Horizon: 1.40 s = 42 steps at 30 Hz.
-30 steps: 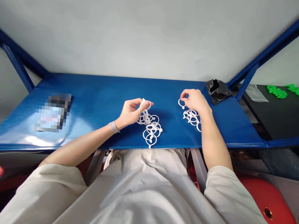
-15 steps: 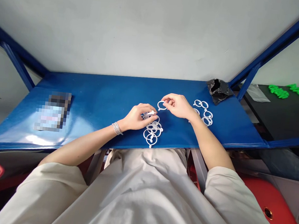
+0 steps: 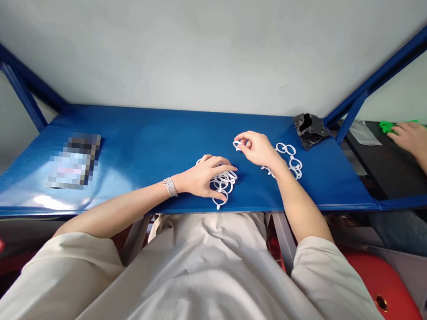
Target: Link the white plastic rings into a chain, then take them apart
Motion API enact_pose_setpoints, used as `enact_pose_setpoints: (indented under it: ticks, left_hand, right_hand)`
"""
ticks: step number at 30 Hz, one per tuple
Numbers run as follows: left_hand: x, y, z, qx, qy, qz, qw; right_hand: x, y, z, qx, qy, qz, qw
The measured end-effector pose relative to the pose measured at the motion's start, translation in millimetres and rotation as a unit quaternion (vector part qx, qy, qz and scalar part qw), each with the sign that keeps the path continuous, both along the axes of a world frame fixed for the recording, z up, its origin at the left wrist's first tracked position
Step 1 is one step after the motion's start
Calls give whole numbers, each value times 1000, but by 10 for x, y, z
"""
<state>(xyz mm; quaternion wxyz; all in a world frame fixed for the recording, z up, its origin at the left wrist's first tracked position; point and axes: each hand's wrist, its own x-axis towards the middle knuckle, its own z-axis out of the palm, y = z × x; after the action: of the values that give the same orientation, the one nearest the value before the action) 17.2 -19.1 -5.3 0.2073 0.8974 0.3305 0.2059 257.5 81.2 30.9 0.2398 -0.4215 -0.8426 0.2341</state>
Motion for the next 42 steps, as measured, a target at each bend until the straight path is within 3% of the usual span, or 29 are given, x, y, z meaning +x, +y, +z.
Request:
enact_pose_setpoints:
  ticks: [7, 13, 17, 21, 26, 33, 42]
  left_hand:
    - [-45, 30, 40, -13, 19, 14, 1000]
    - [-38, 34, 19, -29, 5, 35, 999]
    - [-42, 45, 1, -37, -1, 44, 998]
    - [-49, 54, -7, -31, -7, 53, 998]
    - [-83, 85, -3, -31, -38, 79, 996]
    - [-112, 122, 17, -63, -22, 118, 991]
    - [-121, 121, 47, -32, 24, 140, 989]
  right_hand:
    - [99, -44, 164, -119, 48, 58, 990]
    - [66, -136, 199, -113, -106, 205, 966]
    - [-39, -189, 149, -108, -145, 244, 953]
    - [-12, -153, 132, -88, -97, 201, 971]
    - [45, -74, 127, -72, 51, 105, 991]
    - [-44, -91, 79, -148, 226, 77, 960]
    - [-94, -121, 120, -147, 296, 69, 941]
